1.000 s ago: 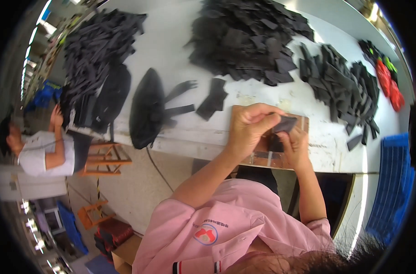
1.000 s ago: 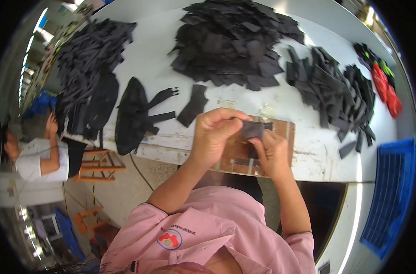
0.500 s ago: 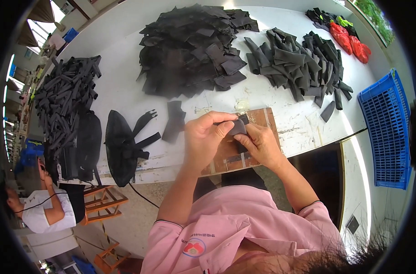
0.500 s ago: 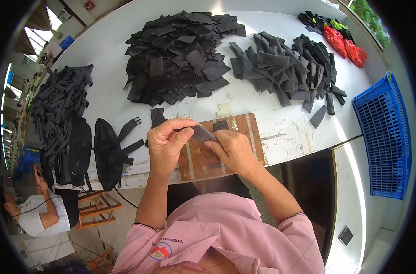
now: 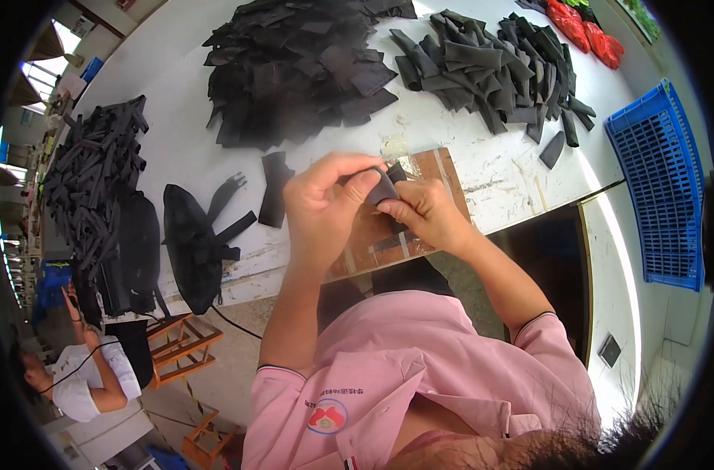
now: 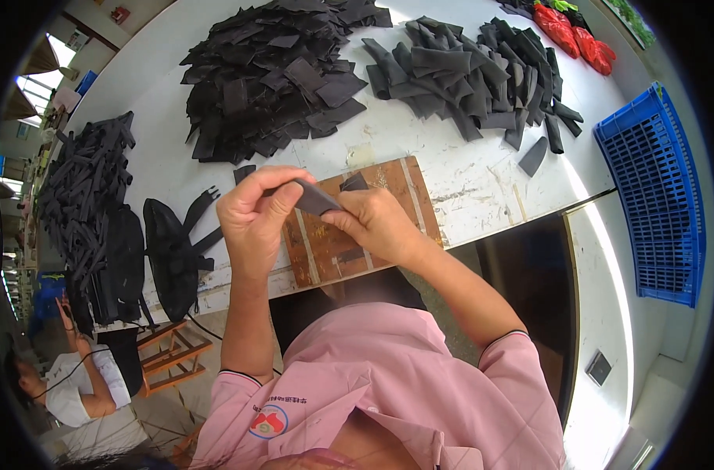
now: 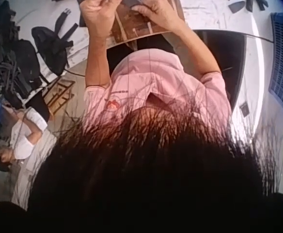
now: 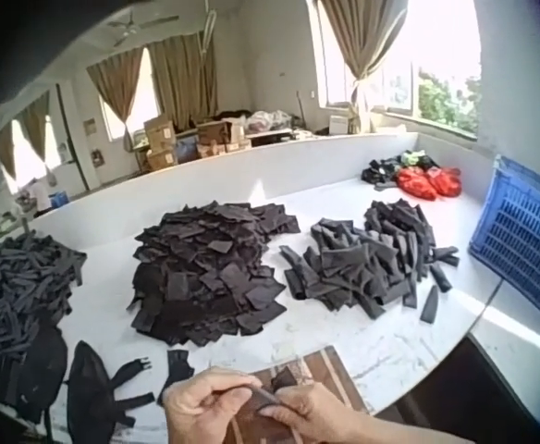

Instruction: Assembling small black components by applying adhesive and folding them at a workshop table.

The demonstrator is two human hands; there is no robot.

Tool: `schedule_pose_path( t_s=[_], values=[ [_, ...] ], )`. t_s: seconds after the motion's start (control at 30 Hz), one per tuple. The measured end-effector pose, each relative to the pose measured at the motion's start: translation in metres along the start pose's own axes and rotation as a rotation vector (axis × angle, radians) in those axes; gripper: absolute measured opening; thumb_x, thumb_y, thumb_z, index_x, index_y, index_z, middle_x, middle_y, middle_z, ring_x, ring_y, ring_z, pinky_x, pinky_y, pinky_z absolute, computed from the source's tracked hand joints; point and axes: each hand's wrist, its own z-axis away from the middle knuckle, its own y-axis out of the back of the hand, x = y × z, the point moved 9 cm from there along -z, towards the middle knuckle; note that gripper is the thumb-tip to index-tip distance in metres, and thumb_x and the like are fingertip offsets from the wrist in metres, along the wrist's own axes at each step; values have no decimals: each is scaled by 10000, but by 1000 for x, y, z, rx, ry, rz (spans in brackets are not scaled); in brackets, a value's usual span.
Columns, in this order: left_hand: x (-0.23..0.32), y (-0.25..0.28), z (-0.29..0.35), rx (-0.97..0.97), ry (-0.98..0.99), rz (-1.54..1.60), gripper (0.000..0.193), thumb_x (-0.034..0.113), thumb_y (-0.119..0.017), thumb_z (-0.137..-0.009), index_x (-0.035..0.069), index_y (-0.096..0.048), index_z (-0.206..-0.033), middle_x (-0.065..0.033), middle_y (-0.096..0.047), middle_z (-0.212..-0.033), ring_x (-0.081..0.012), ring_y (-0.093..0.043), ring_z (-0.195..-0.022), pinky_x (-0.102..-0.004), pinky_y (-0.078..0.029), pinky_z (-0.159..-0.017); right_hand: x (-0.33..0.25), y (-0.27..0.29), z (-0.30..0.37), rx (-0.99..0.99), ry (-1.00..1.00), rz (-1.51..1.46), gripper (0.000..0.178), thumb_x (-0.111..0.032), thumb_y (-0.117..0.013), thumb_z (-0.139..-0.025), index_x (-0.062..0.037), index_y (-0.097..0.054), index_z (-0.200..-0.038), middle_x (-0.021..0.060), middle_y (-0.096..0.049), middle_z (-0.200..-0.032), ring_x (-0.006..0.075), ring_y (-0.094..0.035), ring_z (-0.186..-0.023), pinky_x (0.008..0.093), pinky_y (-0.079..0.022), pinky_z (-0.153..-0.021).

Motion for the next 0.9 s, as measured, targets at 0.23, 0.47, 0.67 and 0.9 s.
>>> schedule_pose_path(
  t_s=[0.23,0.47,0.67,0.9],
  values=[
    [46,17,4,63,-268,539,167,118,-520,-851,-9,-552,-954,-140,-605,-850,-210,-576,-769,-331,-454,-748,8,43,6,133,-175,-494,347,-212,-660,-752,9,-513,-975,70,-539,-832,165,-506,-756,264,-407,-707],
    [32,21,9,113,-98,755,196,162,-505,-866,27,-530,-1005,-132,-593,-864,-213,-562,-781,-342,-451,-758,36,-2,32,-53,-245,-504,641,-451,-586,-767,-3,-424,-1195,125,-523,-1041,204,-489,-978,331,-376,-860],
    [14,31,6,191,13,1064,193,159,-538,-846,44,-557,-1001,-122,-599,-891,-216,-557,-818,-354,-441,-806,30,-23,50,-117,-319,-825,809,-598,-569,-706,-8,-383,-1227,89,-498,-1084,172,-470,-1004,303,-330,-915],
    [22,18,12,73,80,1298,206,181,-521,-857,78,-556,-1032,-115,-596,-941,-246,-553,-860,-409,-427,-829,11,-71,56,-269,-348,-640,637,-199,-728,-672,8,-411,-1184,128,-526,-1070,196,-498,-994,279,-421,-815]
  ],
)
